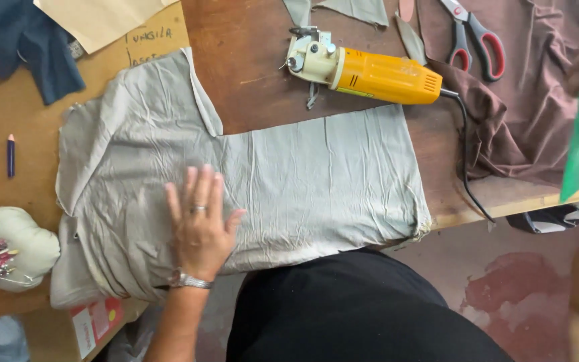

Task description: Cutting fabric pieces using an electric rotary cutter and measuring with a ruler on a workshop table.

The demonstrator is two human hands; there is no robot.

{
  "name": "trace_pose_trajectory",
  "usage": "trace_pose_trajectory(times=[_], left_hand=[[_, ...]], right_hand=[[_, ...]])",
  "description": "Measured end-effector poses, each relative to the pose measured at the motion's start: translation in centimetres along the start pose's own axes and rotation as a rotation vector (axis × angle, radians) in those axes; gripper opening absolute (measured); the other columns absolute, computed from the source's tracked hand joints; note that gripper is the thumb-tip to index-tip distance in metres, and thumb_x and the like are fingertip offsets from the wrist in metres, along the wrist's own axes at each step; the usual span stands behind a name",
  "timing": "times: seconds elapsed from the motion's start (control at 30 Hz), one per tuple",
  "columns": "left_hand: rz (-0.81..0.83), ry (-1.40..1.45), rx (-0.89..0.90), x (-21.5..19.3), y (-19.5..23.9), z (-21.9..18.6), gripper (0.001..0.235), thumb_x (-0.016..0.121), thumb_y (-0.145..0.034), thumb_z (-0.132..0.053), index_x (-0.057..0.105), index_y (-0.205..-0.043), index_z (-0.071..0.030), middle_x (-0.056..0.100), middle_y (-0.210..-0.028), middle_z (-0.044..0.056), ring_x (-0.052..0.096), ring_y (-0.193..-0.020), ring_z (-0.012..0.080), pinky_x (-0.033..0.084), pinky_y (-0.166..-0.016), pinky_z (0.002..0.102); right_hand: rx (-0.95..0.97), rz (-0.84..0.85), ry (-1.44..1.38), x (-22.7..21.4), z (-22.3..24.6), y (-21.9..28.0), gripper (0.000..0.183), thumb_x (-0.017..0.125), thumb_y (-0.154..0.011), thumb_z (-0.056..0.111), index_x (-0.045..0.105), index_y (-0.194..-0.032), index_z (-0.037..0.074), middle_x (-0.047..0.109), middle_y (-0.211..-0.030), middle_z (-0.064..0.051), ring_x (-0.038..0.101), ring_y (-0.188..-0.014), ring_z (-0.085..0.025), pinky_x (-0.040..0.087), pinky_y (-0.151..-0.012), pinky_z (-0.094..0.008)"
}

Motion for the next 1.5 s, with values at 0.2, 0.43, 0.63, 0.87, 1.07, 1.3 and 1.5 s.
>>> trace_pose_trajectory(times=[0.2,0.43,0.63,0.87,1.07,1.3,1.5], left_hand=[[0.110,0.313,0.387,9.4,-7.5,-11.9,0.061,0.065,-0.095,-0.047,0.057,-0.136,-0.003,0.057,-0.143,0.017,0.049,-0.142,0.0359,0.033,-0.122,0.055],[0.478,0.052,0.359,10.2,-13.5,-14.5,0.092,0.038,-0.092,-0.082,0.028,-0.163,-0.023,0.022,-0.171,0.010,0.011,-0.158,0.0376,0.006,-0.123,0.071],[0.383,0.180,0.441,6.9,-8.7,-12.2,0.080,0.044,-0.099,-0.057,0.016,-0.165,-0.022,0.017,-0.173,0.007,0.014,-0.160,0.0313,0.002,-0.127,0.068],[0.041,0.254,0.242,1.2,-4.9,-6.7,0.078,0.037,-0.097,-0.069,0.062,-0.121,0.000,0.060,-0.135,0.021,0.058,-0.124,0.0408,0.022,-0.116,0.074],[-0.009,0.005,-0.217,2.6,1.5,4.4,0.065,0.049,-0.101,-0.059,0.056,-0.141,-0.009,0.049,-0.153,0.015,0.041,-0.144,0.0397,0.016,-0.117,0.072],[0.029,-0.196,-0.459,1.1,3.3,11.7,0.078,0.051,-0.100,-0.061,0.046,-0.157,-0.008,0.038,-0.163,0.020,0.031,-0.150,0.0455,0.017,-0.118,0.068],[0.078,-0.175,-0.514,0.2,3.0,11.5,0.078,0.047,-0.102,-0.061,0.040,-0.159,-0.008,0.031,-0.167,0.018,0.025,-0.153,0.0430,0.017,-0.122,0.061]], right_hand=[[0.019,0.054,-0.331,22.1,4.2,11.9,0.051,0.073,-0.079,0.001,0.058,-0.128,-0.001,0.059,-0.086,-0.007,0.067,-0.070,-0.018,0.055,-0.056,-0.031],[0.048,0.166,-0.185,30.0,2.2,16.8,0.064,0.095,-0.063,0.008,0.068,-0.121,0.004,0.076,-0.088,-0.005,0.066,-0.078,-0.014,0.049,-0.065,-0.030],[0.058,0.172,0.116,29.0,3.3,18.1,0.062,0.099,-0.061,0.025,0.074,-0.117,0.014,0.084,-0.086,-0.003,0.071,-0.079,-0.014,0.052,-0.069,-0.033],[-0.046,0.209,0.318,28.3,3.2,17.7,0.056,0.093,-0.068,0.032,0.071,-0.116,0.017,0.079,-0.087,0.002,0.066,-0.071,-0.012,0.050,-0.064,-0.029],[-0.040,0.302,0.470,30.1,4.7,14.9,0.058,0.091,-0.064,0.030,0.070,-0.117,0.017,0.075,-0.086,-0.016,0.074,-0.078,-0.037,0.057,-0.068,-0.045],[-0.124,0.291,0.734,31.2,4.0,11.2,0.050,0.086,-0.066,0.036,0.066,-0.110,0.019,0.071,-0.090,-0.011,0.073,-0.086,-0.039,0.058,-0.077,-0.048],[-0.042,0.293,0.692,29.8,1.2,12.6,0.052,0.088,-0.071,0.033,0.060,-0.111,0.014,0.057,-0.074,-0.007,0.052,-0.063,-0.024,0.042,-0.064,-0.038]])
Point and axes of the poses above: each hand's wrist, its own y-axis away from the middle knuckle, its own x-axis out of the palm, z = x × y, the point moved 2 cm from there along -y, towards the middle knuckle
